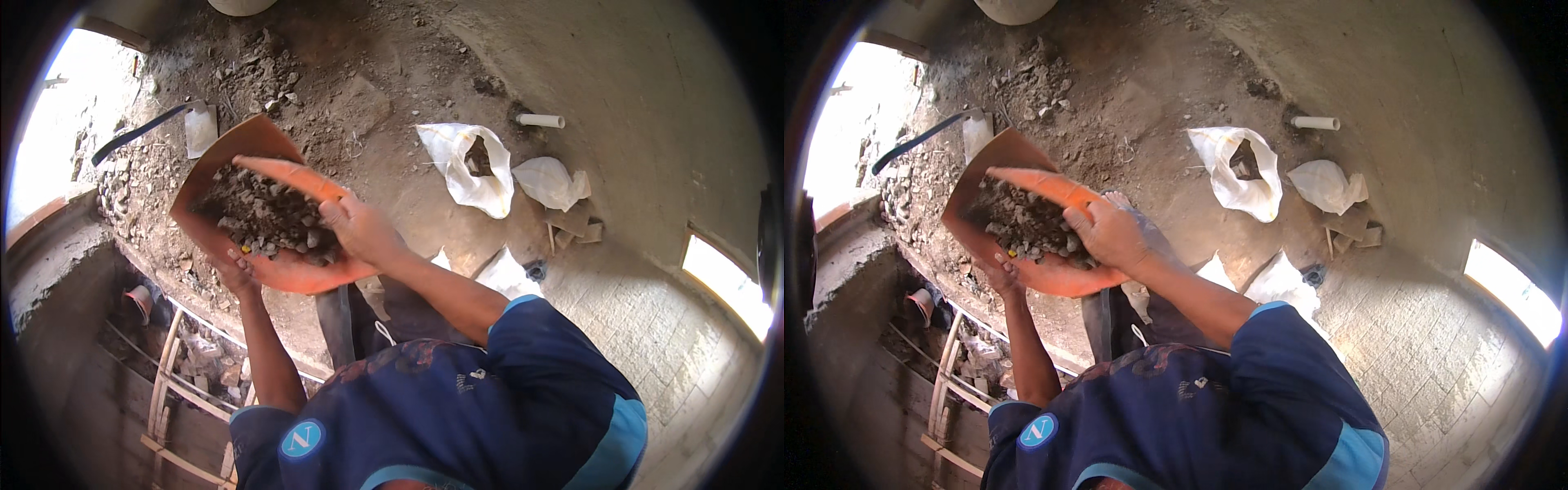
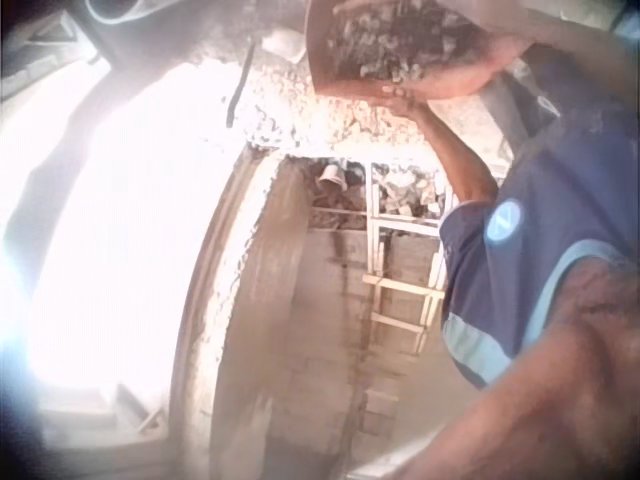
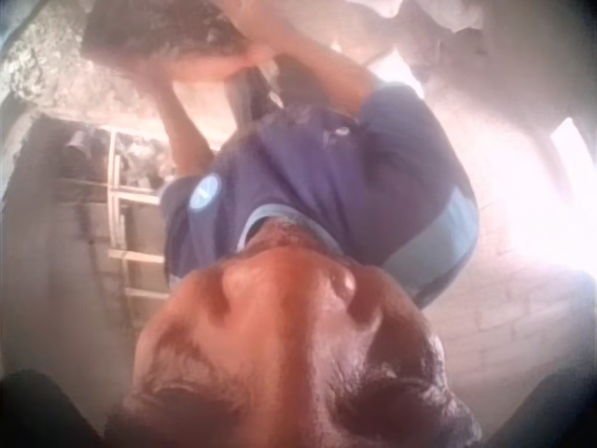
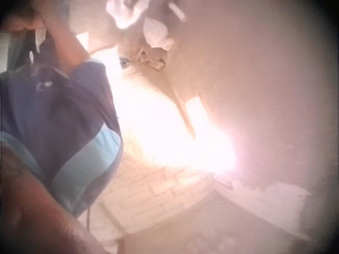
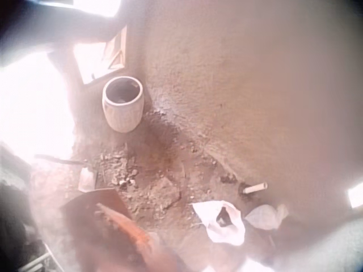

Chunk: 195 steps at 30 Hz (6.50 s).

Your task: The person scoops dirt and rubble into an orange basin using a trowel and then pours the material into a white sack.

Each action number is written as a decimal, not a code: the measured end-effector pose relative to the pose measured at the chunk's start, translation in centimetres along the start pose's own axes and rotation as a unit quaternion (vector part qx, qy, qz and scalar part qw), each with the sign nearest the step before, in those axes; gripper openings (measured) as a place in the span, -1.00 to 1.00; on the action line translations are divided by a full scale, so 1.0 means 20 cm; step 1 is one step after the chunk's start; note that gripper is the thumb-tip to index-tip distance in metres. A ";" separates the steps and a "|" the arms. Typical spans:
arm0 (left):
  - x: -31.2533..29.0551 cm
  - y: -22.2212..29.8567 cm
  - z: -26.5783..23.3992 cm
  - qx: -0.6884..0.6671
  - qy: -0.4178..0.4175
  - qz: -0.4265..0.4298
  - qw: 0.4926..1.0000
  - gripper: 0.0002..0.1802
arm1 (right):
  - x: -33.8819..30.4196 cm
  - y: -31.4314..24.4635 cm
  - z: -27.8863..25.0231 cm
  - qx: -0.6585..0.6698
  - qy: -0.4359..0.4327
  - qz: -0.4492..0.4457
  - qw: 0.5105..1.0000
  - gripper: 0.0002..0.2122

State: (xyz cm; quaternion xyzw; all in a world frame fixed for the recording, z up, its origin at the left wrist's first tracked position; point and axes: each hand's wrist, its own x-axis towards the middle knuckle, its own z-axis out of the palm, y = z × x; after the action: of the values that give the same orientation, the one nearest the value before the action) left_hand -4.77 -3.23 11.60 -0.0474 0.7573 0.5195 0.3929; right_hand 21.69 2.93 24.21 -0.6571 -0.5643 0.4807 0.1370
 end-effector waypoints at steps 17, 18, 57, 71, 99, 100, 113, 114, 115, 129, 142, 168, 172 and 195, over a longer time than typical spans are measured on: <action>-0.40 -0.01 0.25 0.246 -0.233 -0.039 0.940 -0.42 | -0.52 0.59 -0.41 0.170 0.096 0.278 0.940 -0.38; -0.44 -0.04 0.31 0.251 -0.251 -0.035 0.934 -0.43 | -0.56 0.69 -0.41 0.184 0.097 0.281 0.937 -0.38; -1.17 -0.55 0.73 0.526 -0.444 0.068 0.722 -0.38 | -0.50 1.96 -0.39 0.420 0.197 0.370 0.805 -0.40; -1.09 -0.57 0.74 0.521 -0.471 0.057 0.710 -0.31 | -0.40 2.00 -0.61 0.493 0.129 0.377 0.773 -0.52; -1.47 -0.97 1.09 0.718 -0.495 0.218 0.439 -0.31 | -0.63 2.25 -0.36 0.640 0.293 0.365 0.610 -0.79; -1.50 -0.99 1.10 0.738 -0.481 0.194 0.432 -0.30 | -0.62 2.28 -0.30 0.639 0.310 0.337 0.618 -0.80; -1.45 -1.51 1.26 0.788 -0.474 0.193 0.342 -0.19 | -0.44 2.20 -0.50 0.283 0.198 0.449 0.824 -0.04; -1.44 -1.54 1.26 0.781 -0.478 0.210 0.343 -0.19 | -0.42 2.20 -0.49 0.270 0.182 0.457 0.828 0.00; -1.42 -1.57 1.27 0.786 -0.479 0.203 0.334 -0.18 | -0.40 2.21 -0.49 0.257 0.165 0.464 0.831 0.03; -1.26 -1.88 1.40 0.800 -0.503 0.179 0.274 -0.13 | -0.18 2.32 -0.42 0.270 0.144 0.479 0.823 0.10; -1.12 -2.01 1.25 0.747 -0.533 0.216 0.333 -0.03 | -0.08 2.36 -0.17 0.212 0.180 0.514 0.811 0.12; -0.65 -2.13 1.79 0.598 -0.462 0.139 0.640 -0.57 | -0.12 2.42 -0.21 0.157 0.228 0.442 0.853 -0.30; -0.57 -2.49 1.88 0.521 -0.508 -0.019 0.686 -0.56 | -0.14 2.45 -0.17 0.146 0.212 0.437 0.862 -0.31; -0.76 -2.40 2.03 0.610 -0.481 0.409 0.479 -0.49 | -0.23 2.39 -0.18 0.170 0.216 0.417 0.867 -0.31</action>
State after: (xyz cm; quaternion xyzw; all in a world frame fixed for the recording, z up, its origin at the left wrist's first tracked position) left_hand 50.85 3.25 -20.69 0.7767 0.5097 -0.0297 0.3690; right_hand 54.19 -15.30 -6.35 -0.8849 -0.1040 0.4279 0.1520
